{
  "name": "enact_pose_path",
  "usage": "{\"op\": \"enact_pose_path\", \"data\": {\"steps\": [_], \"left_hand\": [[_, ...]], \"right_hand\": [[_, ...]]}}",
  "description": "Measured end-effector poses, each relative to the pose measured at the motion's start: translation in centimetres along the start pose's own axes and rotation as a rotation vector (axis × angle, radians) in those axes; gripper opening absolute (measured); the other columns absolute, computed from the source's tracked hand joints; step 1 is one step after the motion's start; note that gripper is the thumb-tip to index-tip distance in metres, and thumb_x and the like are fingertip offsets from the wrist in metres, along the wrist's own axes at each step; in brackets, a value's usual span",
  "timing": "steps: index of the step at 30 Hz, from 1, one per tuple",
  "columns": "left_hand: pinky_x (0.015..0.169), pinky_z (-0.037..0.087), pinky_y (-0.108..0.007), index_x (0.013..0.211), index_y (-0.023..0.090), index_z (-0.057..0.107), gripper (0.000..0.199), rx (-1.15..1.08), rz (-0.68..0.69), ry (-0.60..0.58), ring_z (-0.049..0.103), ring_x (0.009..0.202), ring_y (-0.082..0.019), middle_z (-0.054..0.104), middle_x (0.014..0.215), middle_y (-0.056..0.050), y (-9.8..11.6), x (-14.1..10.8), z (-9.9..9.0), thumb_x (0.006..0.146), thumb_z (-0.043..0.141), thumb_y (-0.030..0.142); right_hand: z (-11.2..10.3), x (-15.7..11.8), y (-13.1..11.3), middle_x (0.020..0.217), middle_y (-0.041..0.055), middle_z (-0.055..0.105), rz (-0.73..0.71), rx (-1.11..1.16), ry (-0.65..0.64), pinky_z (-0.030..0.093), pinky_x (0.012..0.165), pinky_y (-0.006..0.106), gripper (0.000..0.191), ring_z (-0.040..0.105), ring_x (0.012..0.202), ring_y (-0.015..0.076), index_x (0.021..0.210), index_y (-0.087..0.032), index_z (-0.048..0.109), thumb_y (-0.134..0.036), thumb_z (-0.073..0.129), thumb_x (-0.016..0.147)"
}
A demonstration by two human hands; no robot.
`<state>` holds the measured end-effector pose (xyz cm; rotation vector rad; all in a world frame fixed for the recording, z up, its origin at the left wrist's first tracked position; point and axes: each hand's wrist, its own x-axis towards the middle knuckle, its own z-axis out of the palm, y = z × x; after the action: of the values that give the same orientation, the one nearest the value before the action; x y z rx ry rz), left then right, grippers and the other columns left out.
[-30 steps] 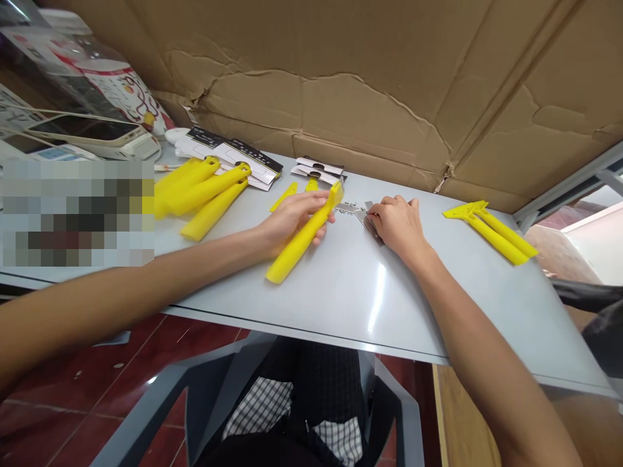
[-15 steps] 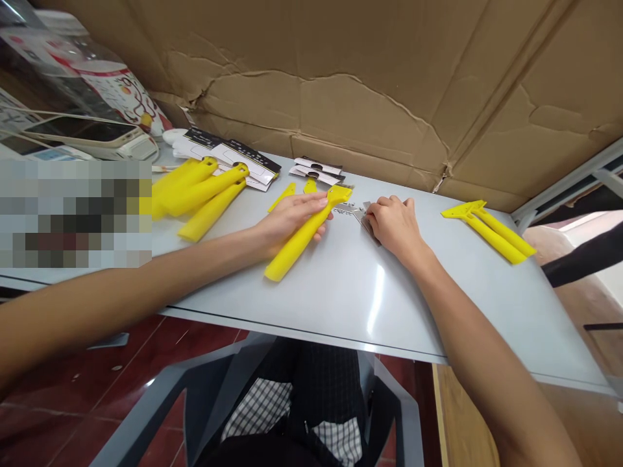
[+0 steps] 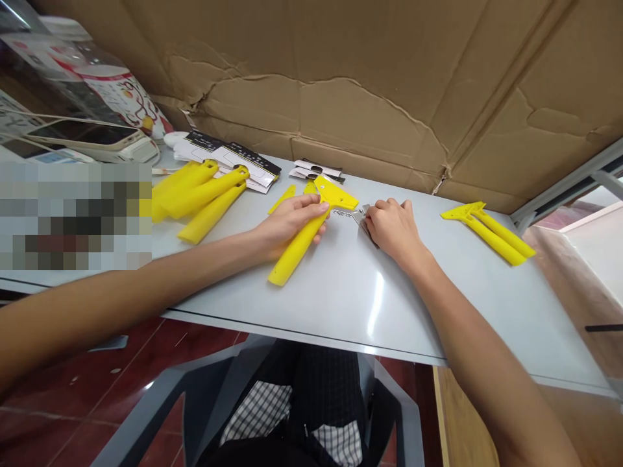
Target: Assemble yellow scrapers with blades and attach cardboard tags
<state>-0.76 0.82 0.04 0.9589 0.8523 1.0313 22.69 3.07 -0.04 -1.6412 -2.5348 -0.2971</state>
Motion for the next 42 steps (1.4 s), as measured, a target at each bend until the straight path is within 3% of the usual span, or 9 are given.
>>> {"op": "enact_pose_path", "data": {"steps": [8,12,18,26,35,39,42], "left_hand": [[0.054,0.052,-0.025,0.095,0.017,0.061,0.027,0.126,0.059,0.031,0.062,0.063,-0.011,0.063,0.082,0.000,-0.2,-0.5,0.4,0.085,0.084,0.027],[0.056,0.044,-0.024,0.087,0.017,0.061,0.027,0.223,0.113,0.070,0.056,0.063,-0.011,0.062,0.076,0.001,-0.1,-0.8,0.8,0.082,0.085,0.028],[0.059,0.038,-0.024,0.078,0.018,0.060,0.023,0.313,0.099,0.143,0.048,0.062,-0.010,0.058,0.070,0.003,0.5,-1.2,1.3,0.086,0.080,0.024],[0.058,0.037,-0.024,0.079,0.019,0.059,0.023,0.267,0.098,0.125,0.046,0.060,-0.011,0.058,0.069,0.002,0.2,-1.0,1.1,0.089,0.079,0.026],[0.053,0.031,-0.025,0.081,0.019,0.059,0.028,0.290,0.117,0.088,0.047,0.058,-0.011,0.058,0.069,0.002,-0.5,-0.7,0.6,0.085,0.083,0.034],[0.055,0.036,-0.025,0.086,0.018,0.062,0.030,0.293,0.148,0.084,0.052,0.062,-0.012,0.064,0.076,0.000,-0.7,-0.5,0.4,0.081,0.085,0.036],[0.056,0.039,-0.025,0.090,0.018,0.064,0.030,0.306,0.147,0.090,0.057,0.065,-0.013,0.067,0.080,-0.002,-0.8,-0.6,0.5,0.080,0.086,0.036]], "right_hand": [[-0.2,0.0,-0.3,0.095,0.0129,0.075,0.023,0.007,-0.016,0.023,0.076,0.042,0.033,0.060,0.094,0.0300,0.093,-0.018,0.079,-0.020,0.047,0.104],[-0.1,-0.1,-0.1,0.094,0.0130,0.074,0.028,-0.011,0.003,0.023,0.075,0.041,0.033,0.061,0.092,0.0289,0.086,-0.017,0.074,-0.018,0.047,0.103],[-0.6,-0.2,0.3,0.096,0.0117,0.077,0.058,0.082,0.079,0.030,0.078,0.042,0.026,0.064,0.094,0.0293,0.091,-0.018,0.076,-0.017,0.050,0.098],[-0.7,-0.6,0.0,0.092,0.0077,0.078,0.044,0.398,0.205,0.044,0.078,0.038,0.020,0.067,0.081,0.0240,0.090,-0.020,0.076,-0.020,0.056,0.092],[-1.3,-0.8,-0.6,0.086,0.0066,0.077,0.073,0.580,0.364,0.050,0.077,0.038,0.019,0.069,0.080,0.0228,0.086,-0.021,0.075,-0.027,0.059,0.094],[-1.9,-0.8,-1.0,0.086,0.0059,0.078,0.178,0.801,0.346,0.052,0.075,0.039,0.019,0.069,0.080,0.0225,0.085,-0.021,0.076,-0.036,0.066,0.093],[-2.2,-0.9,-1.5,0.091,0.0062,0.078,0.179,0.962,0.316,0.053,0.074,0.038,0.022,0.070,0.083,0.0226,0.087,-0.022,0.077,-0.042,0.070,0.092]]}}
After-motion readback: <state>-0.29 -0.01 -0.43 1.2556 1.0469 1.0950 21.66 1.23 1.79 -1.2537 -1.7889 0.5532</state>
